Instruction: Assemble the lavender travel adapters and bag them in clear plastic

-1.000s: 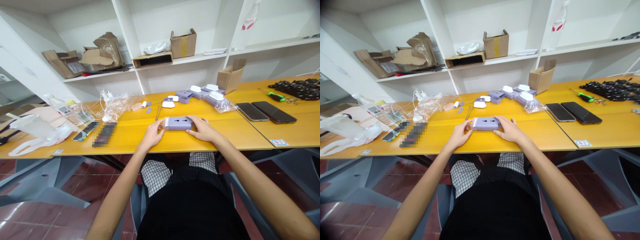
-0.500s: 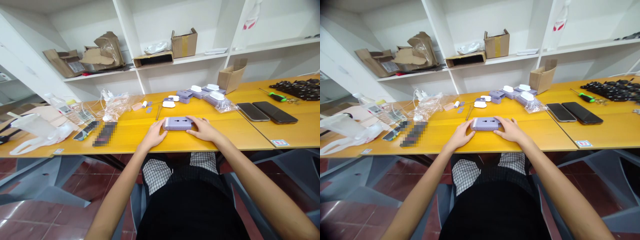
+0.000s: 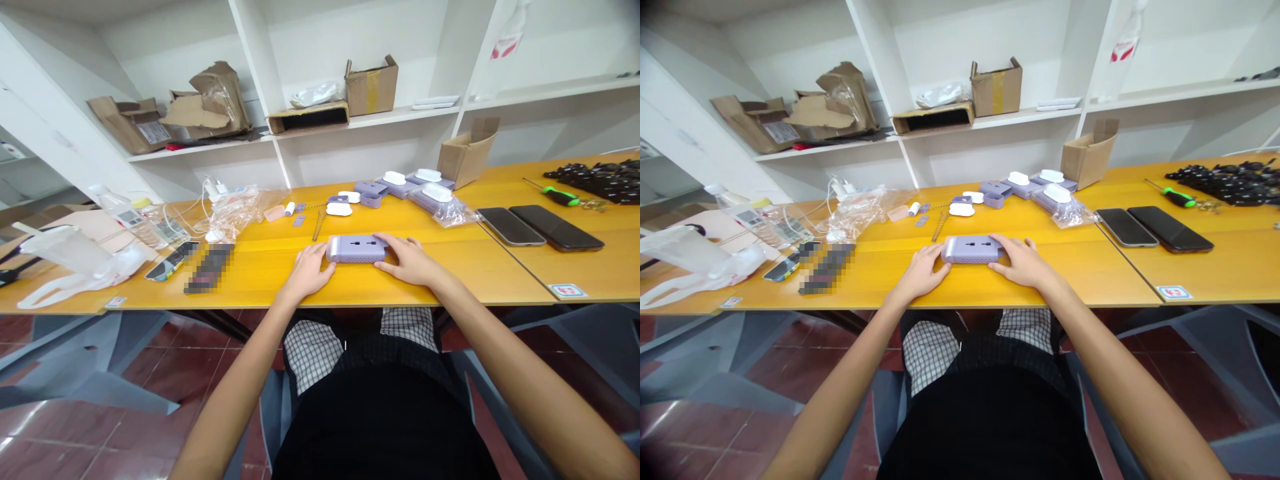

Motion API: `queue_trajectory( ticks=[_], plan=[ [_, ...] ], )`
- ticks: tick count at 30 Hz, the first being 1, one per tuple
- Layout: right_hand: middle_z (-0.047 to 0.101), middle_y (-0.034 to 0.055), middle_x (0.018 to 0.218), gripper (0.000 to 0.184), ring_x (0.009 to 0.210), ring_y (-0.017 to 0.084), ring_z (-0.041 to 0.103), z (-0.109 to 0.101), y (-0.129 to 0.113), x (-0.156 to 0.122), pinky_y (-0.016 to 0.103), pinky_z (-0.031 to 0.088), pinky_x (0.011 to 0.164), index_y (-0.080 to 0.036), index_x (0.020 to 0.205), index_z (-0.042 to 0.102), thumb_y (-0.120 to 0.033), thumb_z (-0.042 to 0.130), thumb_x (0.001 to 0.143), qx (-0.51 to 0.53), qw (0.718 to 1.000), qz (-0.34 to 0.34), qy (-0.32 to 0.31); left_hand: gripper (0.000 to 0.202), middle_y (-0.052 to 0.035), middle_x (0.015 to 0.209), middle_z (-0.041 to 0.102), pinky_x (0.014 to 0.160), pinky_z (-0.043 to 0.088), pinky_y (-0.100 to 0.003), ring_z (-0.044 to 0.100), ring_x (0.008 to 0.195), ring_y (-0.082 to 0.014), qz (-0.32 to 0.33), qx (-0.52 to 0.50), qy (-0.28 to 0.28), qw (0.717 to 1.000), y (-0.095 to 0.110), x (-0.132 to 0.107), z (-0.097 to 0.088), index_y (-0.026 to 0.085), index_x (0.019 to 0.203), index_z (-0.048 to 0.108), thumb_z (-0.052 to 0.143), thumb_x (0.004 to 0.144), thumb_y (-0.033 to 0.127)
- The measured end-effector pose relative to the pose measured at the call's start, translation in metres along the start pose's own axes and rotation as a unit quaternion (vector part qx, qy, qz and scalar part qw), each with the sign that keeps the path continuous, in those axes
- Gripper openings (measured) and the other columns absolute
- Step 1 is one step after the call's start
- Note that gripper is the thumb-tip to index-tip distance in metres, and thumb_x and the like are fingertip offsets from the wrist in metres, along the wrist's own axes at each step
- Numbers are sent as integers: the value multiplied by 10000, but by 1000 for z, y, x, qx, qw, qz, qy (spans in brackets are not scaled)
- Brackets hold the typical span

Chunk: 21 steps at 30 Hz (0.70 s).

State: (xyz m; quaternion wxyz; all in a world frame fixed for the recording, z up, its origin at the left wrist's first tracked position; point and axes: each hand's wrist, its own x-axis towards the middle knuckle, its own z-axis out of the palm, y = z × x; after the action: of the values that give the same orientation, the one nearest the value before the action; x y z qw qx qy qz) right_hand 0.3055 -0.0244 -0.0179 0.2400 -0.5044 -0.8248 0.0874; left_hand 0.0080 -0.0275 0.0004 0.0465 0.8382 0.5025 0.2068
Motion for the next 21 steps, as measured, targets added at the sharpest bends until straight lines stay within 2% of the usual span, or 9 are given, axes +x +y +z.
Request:
queue_trajectory(
  ticks=[5, 11, 16, 21],
  plan=[
    [567, 177, 1545, 804, 1382, 398, 564, 4, 2, 1, 677, 303, 1199, -239, 1637, 312, -545, 598, 951, -12, 1000, 12, 7, 524, -143, 1476, 603, 1160, 414, -532, 542, 1364, -329, 8, 4, -2, 1000, -1, -1, -1, 185, 1484, 508, 550, 987, 346],
    [614, 169, 1496, 797, 1359, 402, 582, 6, 3, 1, 664, 329, 1189, -254, 1642, 323, -555, 590, 954, -27, 1000, 12, 10, 478, -138, 1424, 632, 1132, 435, -532, 562, 1331, -335, 16, 8, 3, 1000, -2, -2, 0, 201, 1448, 536, 548, 991, 340],
    [589, 178, 1523, 781, 1377, 397, 568, 5, 2, 1, 671, 319, 1190, -239, 1633, 332, -535, 584, 955, -16, 1000, 6, 7, 400, -129, 1351, 680, 1104, 465, -518, 602, 1262, -322, 25, 14, 5, 1000, -2, -1, -2, 186, 1358, 616, 559, 993, 339],
    [582, 196, 1525, 771, 1379, 400, 566, 5, 2, 1, 658, 310, 1200, -201, 1609, 359, -549, 573, 954, -19, 1000, 16, 3, 344, -118, 1397, 671, 1138, 451, -521, 600, 1293, -312, 33, 0, 2, 999, -3, 0, -4, 204, 1274, 698, 576, 999, 370]
  ],
)
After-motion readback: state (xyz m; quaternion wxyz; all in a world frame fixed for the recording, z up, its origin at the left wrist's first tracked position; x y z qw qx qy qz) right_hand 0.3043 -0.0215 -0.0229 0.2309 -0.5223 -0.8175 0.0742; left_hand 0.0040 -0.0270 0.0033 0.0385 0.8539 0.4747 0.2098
